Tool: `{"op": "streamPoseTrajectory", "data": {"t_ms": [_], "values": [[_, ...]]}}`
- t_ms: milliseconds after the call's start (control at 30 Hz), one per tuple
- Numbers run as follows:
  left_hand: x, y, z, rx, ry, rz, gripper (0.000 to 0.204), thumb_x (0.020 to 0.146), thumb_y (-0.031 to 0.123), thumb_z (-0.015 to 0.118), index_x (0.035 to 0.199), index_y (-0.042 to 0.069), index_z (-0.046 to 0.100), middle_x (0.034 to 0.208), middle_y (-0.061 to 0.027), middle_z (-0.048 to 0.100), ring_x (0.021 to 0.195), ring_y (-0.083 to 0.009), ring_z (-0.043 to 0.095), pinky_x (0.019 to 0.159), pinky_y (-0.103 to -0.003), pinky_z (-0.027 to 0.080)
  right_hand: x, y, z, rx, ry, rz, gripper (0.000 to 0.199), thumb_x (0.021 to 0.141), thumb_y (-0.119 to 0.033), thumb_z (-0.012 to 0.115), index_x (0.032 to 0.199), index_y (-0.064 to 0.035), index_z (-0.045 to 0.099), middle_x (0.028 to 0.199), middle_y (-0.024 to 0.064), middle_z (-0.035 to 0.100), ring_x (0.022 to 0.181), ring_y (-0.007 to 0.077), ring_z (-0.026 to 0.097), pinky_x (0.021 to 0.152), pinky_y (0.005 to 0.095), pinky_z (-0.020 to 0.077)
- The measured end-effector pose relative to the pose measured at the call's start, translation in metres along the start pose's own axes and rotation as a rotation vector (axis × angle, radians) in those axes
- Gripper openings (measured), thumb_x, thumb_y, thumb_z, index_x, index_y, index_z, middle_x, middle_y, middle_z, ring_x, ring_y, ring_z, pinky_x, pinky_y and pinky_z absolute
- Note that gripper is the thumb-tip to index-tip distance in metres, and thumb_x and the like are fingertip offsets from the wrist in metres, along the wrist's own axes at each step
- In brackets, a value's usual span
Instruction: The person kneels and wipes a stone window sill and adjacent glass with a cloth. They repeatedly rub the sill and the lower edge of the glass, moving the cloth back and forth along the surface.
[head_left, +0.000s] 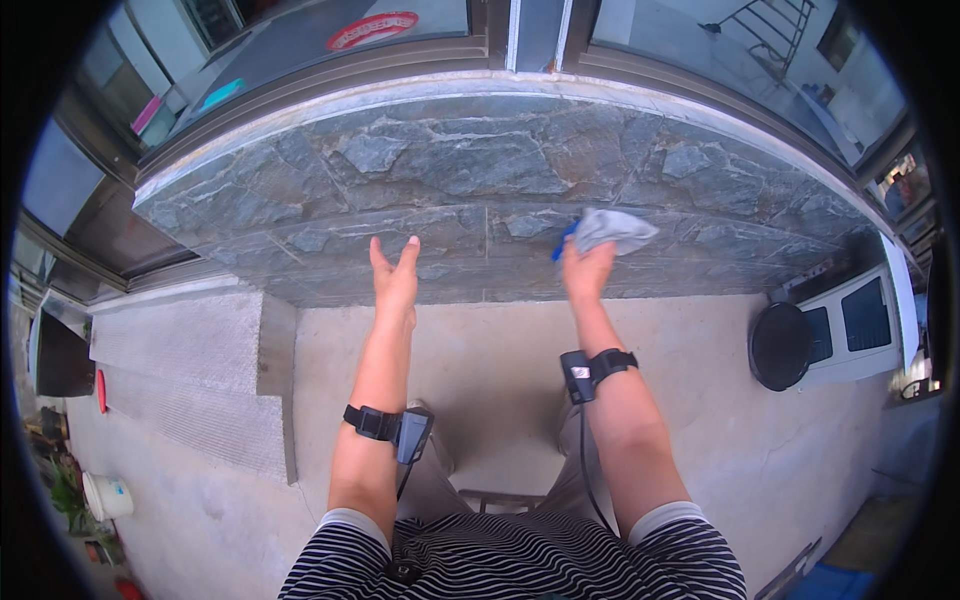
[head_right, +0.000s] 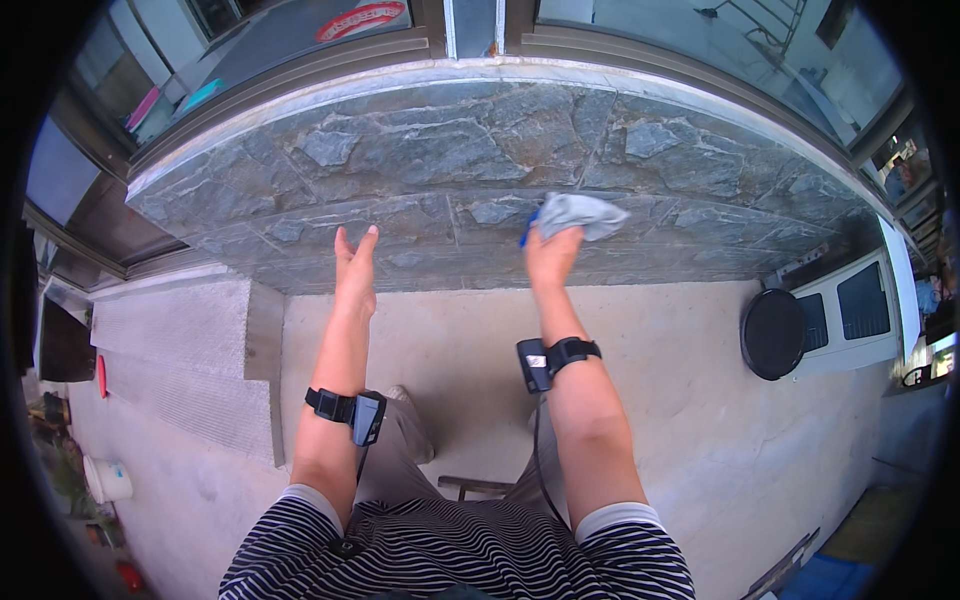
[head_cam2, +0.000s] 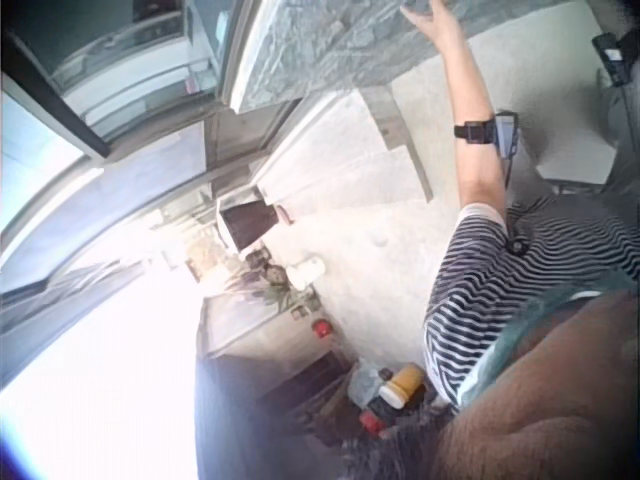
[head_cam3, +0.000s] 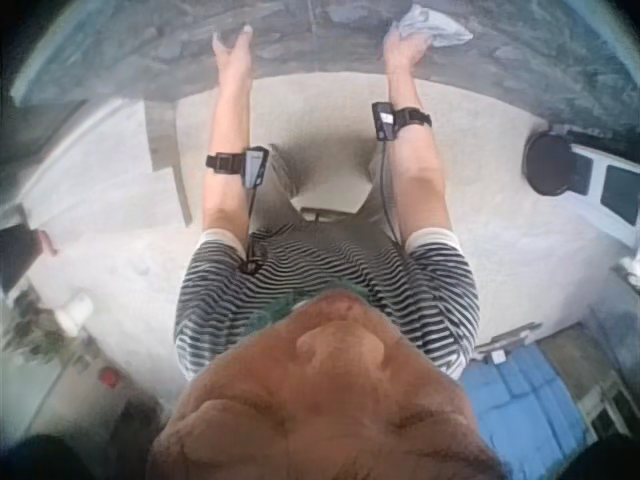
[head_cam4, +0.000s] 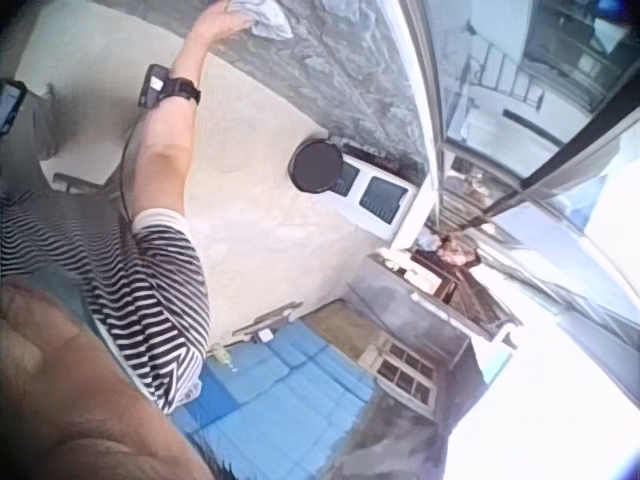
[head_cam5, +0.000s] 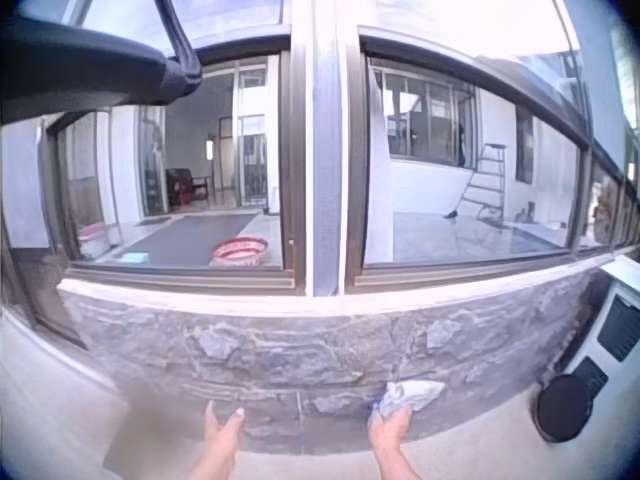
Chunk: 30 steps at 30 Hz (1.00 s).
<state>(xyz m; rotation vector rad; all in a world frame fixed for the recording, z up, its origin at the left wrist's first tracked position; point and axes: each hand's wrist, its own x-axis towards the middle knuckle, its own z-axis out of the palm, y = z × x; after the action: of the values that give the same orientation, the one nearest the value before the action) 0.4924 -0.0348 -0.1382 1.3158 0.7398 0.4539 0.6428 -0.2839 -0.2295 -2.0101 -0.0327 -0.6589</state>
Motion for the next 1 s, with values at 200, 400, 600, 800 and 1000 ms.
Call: {"op": "streamPoseTrajectory", "data": {"t_ms": [200, 400, 600, 800, 1000], "values": [[0.015, -0.020, 0.014, -0.093, -0.058, -0.112, 0.105, 0.095, 0.043, 0.068, 0.161, 0.005, -0.005, 0.165, -0.0301, 0.004, 0.156, -0.0333, 0.007, 0.122, -0.044, 0.017, -0.026, -0.025, 0.013, -0.068, -0.244, -0.013, 0.065, 0.075, -0.013, 0.080, 0.130, 0.0017, 0.048, 0.130, 0.0283, 0.052, 0.122, 0.0468, 0.051, 0.103, 0.0470, 0.0439], [0.017, -0.013, 0.003, -0.160, 0.023, -0.053, 0.103, 0.096, 0.044, 0.066, 0.161, 0.006, -0.003, 0.166, -0.0270, 0.003, 0.156, -0.0314, 0.009, 0.122, -0.044, 0.016, 0.030, -0.005, -0.043, -0.049, -0.042, -0.256, 0.059, 0.073, -0.018, 0.085, 0.119, 0.0034, 0.055, 0.118, 0.0249, 0.055, 0.112, 0.0436, 0.054, 0.100, 0.0482, 0.0427], [0.026, -0.009, -0.001, -0.195, 0.001, -0.149, 0.105, 0.095, 0.043, 0.067, 0.161, 0.005, -0.005, 0.167, -0.0253, 0.002, 0.156, -0.0306, 0.007, 0.123, -0.042, 0.015, 0.074, 0.023, -0.058, 0.438, 0.442, 0.345, 0.045, 0.081, -0.017, 0.085, 0.108, 0.0064, 0.057, 0.105, 0.0172, 0.067, 0.089, 0.0235, 0.062, 0.084, 0.0381, 0.0516], [0.039, -0.024, 0.027, -0.090, -0.045, 0.029, 0.110, 0.094, 0.045, 0.069, 0.159, -0.002, -0.006, 0.167, -0.0252, -0.005, 0.157, -0.0287, 0.002, 0.124, -0.037, 0.010, -0.010, -0.050, 0.006, 0.018, -0.108, -0.104, 0.043, 0.080, -0.022, 0.087, 0.102, 0.0019, 0.060, 0.100, 0.0134, 0.065, 0.091, 0.0251, 0.060, 0.087, 0.0378, 0.0491], [0.035, -0.022, 0.021, -0.183, -0.053, 0.000, 0.109, 0.093, 0.041, 0.071, 0.159, -0.002, -0.004, 0.167, -0.0255, -0.001, 0.157, -0.0273, 0.006, 0.123, -0.036, 0.014, -0.019, -0.085, 0.006, 0.028, -0.394, -0.360, 0.048, 0.076, -0.006, 0.077, 0.121, -0.0049, 0.060, 0.122, 0.0223, 0.060, 0.112, 0.0424, 0.061, 0.095, 0.0428, 0.0508]]}}
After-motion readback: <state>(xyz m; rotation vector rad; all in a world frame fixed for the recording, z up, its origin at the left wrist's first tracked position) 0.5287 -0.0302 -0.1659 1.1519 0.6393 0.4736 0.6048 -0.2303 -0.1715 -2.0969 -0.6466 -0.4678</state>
